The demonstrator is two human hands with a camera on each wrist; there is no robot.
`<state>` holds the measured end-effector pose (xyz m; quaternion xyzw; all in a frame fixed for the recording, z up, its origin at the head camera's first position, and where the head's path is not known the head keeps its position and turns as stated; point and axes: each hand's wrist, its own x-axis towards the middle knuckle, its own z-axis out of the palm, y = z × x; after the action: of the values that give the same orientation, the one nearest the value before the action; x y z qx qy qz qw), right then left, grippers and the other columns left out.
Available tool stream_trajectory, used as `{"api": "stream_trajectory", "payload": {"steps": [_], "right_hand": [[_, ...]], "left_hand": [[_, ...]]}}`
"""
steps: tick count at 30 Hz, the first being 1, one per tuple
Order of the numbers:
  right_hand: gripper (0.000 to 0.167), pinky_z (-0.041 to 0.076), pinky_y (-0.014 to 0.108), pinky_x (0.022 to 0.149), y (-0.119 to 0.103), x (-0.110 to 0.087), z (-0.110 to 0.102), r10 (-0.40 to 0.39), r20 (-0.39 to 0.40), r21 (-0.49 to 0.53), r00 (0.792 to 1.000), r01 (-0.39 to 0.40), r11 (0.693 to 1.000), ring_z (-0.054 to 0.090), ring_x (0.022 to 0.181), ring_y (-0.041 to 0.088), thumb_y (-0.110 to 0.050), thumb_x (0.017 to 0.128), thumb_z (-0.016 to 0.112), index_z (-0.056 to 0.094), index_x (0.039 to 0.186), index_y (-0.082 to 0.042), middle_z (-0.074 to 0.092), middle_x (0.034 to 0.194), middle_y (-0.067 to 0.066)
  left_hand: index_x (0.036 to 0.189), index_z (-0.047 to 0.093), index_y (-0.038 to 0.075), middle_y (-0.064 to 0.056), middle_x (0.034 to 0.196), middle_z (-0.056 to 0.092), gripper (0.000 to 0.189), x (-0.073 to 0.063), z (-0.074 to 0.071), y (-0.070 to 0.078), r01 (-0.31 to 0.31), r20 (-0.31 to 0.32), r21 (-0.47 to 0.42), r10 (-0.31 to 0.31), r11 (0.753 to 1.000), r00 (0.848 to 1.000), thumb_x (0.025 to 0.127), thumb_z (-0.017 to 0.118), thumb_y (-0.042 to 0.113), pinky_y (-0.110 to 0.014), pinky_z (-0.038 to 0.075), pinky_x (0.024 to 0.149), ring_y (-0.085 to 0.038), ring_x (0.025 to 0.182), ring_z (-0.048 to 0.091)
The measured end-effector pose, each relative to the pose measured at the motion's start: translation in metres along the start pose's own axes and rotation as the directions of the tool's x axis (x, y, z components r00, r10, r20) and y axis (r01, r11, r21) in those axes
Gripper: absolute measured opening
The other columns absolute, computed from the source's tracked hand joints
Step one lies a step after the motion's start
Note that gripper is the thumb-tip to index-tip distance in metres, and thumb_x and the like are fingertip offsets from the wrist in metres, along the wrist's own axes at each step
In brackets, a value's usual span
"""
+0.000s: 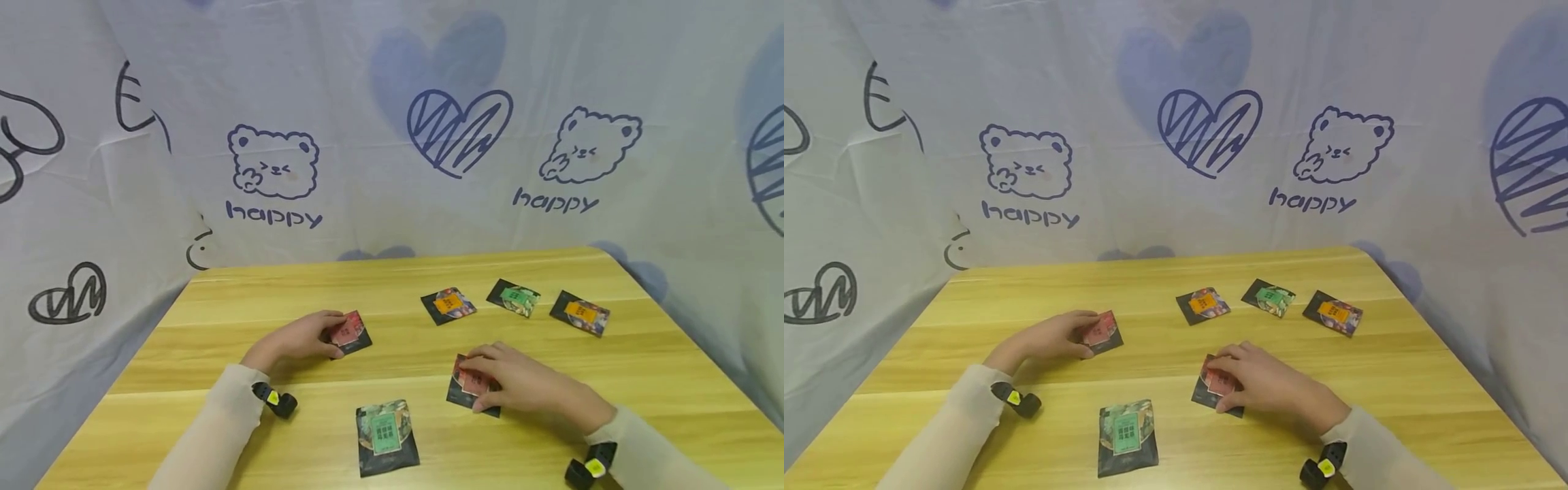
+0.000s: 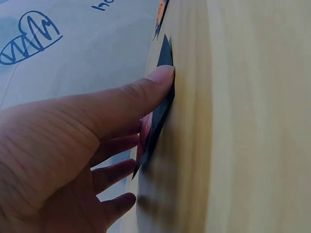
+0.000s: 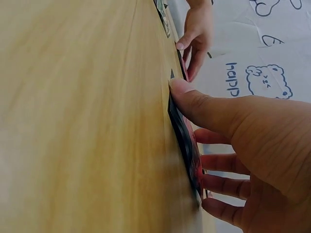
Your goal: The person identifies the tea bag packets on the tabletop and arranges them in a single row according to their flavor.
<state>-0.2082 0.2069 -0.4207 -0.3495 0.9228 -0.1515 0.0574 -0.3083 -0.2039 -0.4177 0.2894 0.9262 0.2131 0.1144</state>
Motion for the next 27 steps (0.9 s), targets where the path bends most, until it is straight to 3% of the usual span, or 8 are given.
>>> {"api": "stream_trajectory", "payload": {"steps": [7,17,21,27], "right_hand": [[0.073,0.043,0.050,0.099,0.000,0.002,0.001,-0.019,-0.002,-0.011,1.000,0.019,1.000,0.045,0.125,0.028,-0.062,0.086,0.061,0.054,0.141,-0.014,0.048,0.140,0.007],[0.074,0.044,0.050,0.097,0.002,-0.001,0.002,-0.023,-0.027,-0.034,0.999,0.022,0.999,0.046,0.122,0.027,-0.063,0.086,0.059,0.054,0.140,-0.013,0.049,0.138,0.007],[0.074,0.044,0.049,0.097,0.002,-0.001,0.001,-0.029,-0.027,-0.039,0.999,0.028,0.999,0.046,0.122,0.027,-0.062,0.086,0.059,0.053,0.141,-0.013,0.048,0.139,0.007],[0.074,0.043,0.050,0.098,0.001,-0.001,0.003,-0.015,-0.021,-0.031,1.000,0.014,0.999,0.045,0.123,0.028,-0.064,0.086,0.058,0.053,0.141,-0.014,0.048,0.140,0.007]], "left_hand": [[0.145,0.047,0.003,-0.017,0.148,0.040,0.071,-0.016,-0.001,-0.003,0.020,-0.017,0.032,-0.019,0.999,1.000,0.087,0.076,0.033,-0.049,0.039,0.106,-0.037,0.135,0.038],[0.148,0.042,0.004,-0.018,0.152,0.036,0.070,-0.026,-0.003,-0.004,-0.041,0.027,0.025,0.041,0.999,0.999,0.090,0.072,0.028,-0.053,0.033,0.109,-0.039,0.138,0.034],[0.149,0.041,0.005,-0.019,0.152,0.037,0.074,-0.031,-0.003,-0.006,-0.034,0.040,-0.018,0.035,0.999,0.999,0.089,0.072,0.035,-0.054,0.033,0.108,-0.039,0.138,0.034],[0.146,0.045,0.006,-0.014,0.142,0.049,0.074,-0.033,0.003,-0.011,0.004,-0.007,-0.109,-0.005,0.994,1.000,0.088,0.071,0.043,-0.047,0.042,0.101,-0.028,0.124,0.051]]}}
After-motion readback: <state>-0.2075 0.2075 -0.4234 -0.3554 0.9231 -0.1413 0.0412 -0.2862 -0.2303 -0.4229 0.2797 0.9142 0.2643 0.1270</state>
